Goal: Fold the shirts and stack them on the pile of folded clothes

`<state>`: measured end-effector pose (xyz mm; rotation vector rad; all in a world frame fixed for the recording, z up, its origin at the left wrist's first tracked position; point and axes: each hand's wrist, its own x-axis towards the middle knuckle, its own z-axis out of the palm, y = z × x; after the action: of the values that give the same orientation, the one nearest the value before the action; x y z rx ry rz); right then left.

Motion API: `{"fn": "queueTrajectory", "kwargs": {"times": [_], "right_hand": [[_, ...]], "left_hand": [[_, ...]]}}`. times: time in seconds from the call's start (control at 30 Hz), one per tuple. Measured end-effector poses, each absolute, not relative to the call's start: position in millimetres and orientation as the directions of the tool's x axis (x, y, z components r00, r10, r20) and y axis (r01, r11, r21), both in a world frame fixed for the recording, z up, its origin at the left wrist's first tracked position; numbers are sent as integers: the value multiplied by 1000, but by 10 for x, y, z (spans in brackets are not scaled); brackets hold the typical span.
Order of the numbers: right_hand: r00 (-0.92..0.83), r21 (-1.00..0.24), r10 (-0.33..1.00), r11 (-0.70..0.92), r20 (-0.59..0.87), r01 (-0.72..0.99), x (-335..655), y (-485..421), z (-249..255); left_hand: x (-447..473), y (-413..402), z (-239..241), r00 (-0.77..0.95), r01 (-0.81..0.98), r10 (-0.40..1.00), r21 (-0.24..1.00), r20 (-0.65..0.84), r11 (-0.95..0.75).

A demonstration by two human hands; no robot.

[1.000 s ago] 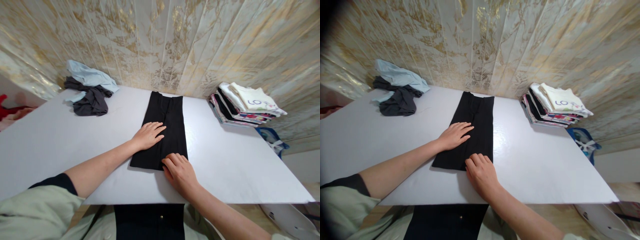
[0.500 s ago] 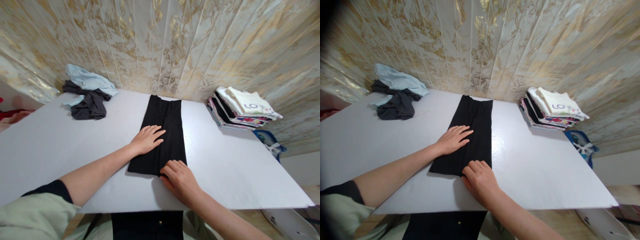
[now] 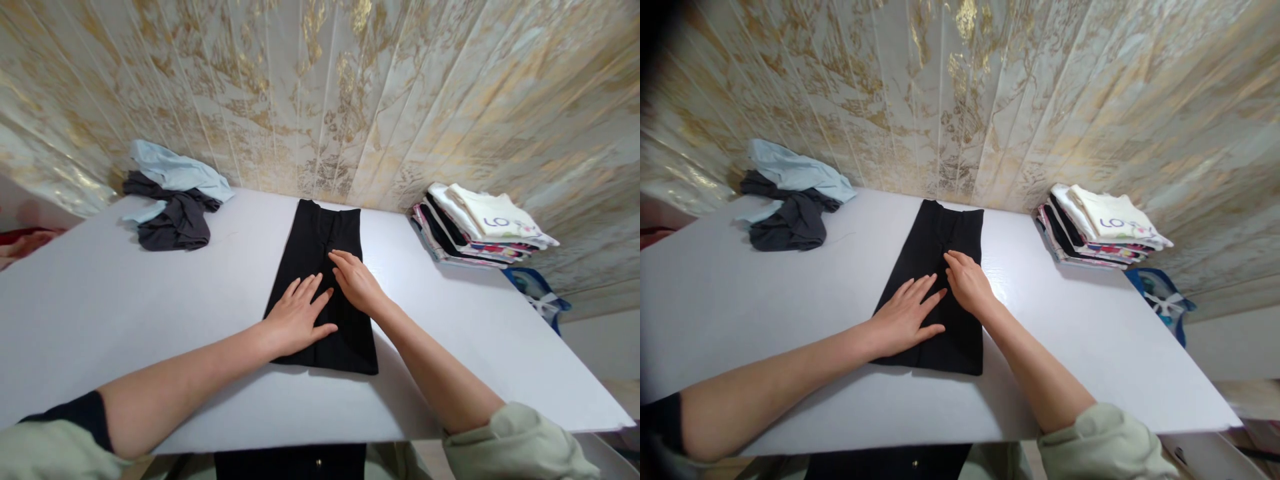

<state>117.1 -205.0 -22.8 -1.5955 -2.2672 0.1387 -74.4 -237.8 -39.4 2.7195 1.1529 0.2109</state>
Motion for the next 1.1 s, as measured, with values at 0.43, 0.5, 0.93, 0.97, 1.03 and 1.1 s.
{"fn": "queueTrajectory", "kwargs": {"times": [0.43, 0.5, 0.93, 0.97, 1.03, 1.1], "right_hand": [[-202, -146, 962, 231, 186, 962, 1083, -1842, -498], [-107, -147, 977, 135, 183, 980, 1116, -1828, -507], [0, -138, 991, 19, 134, 990, 1407, -1532, -485], [-35, -129, 990, 53, 137, 990, 1391, -1601, -477], [-142, -109, 981, 157, 135, 981, 1350, -1815, -464], [-273, -104, 954, 286, 121, 953, 1305, -2112, -446]], "left_hand": [[-742, -2613, -421, 766, 613, 643, 311, -5, -727], [-738, -2620, -389, 770, 604, 639, 328, -2, -727], [-686, -2684, -342, 781, 527, 616, 420, 104, -739], [-682, -2686, -315, 780, 526, 617, 426, 104, -736], [-676, -2663, -245, 773, 521, 625, 453, 111, -724], [-682, -2582, -190, 741, 526, 656, 484, 142, -699]]}}
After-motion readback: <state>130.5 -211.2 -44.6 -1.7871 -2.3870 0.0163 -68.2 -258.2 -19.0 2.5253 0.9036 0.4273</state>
